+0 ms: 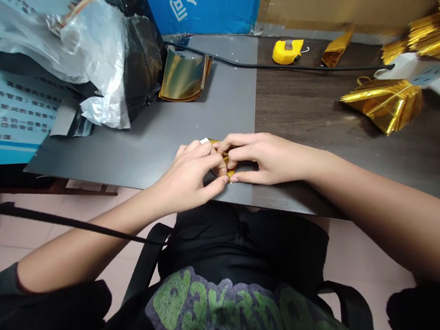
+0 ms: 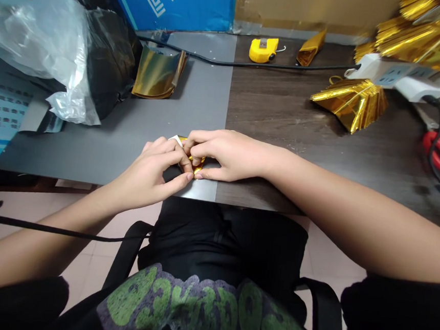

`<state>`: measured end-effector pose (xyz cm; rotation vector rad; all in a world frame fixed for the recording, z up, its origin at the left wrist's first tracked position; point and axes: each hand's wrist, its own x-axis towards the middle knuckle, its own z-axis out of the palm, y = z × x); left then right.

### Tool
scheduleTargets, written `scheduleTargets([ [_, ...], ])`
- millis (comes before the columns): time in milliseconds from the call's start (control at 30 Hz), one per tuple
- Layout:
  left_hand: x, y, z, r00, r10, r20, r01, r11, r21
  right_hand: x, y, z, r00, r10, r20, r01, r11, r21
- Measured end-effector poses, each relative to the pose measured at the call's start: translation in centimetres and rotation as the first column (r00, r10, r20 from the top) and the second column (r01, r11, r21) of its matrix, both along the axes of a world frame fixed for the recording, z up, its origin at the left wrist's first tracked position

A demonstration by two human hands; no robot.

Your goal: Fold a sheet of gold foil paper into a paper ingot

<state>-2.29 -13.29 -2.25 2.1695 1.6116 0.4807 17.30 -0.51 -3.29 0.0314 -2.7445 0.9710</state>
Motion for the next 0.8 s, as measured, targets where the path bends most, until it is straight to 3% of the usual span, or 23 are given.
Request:
scheduleTargets([
  [300, 0.56, -0.74, -0.29, 0.996, 0.085, -0.03, -0.085, 0.996, 0.028, -0.13, 0.13, -0.24, 1.0, 0.015, -0.02, -0.016, 0.998, -0.053],
  [800, 0.71, -0.94, -0.3, 0.996, 0.083, -0.024, -0.083, 0.996, 0.013, -0.08, -0.04, -0.09, 1.0, -0.005, 0.011, 0.006, 0.999, -0.049],
])
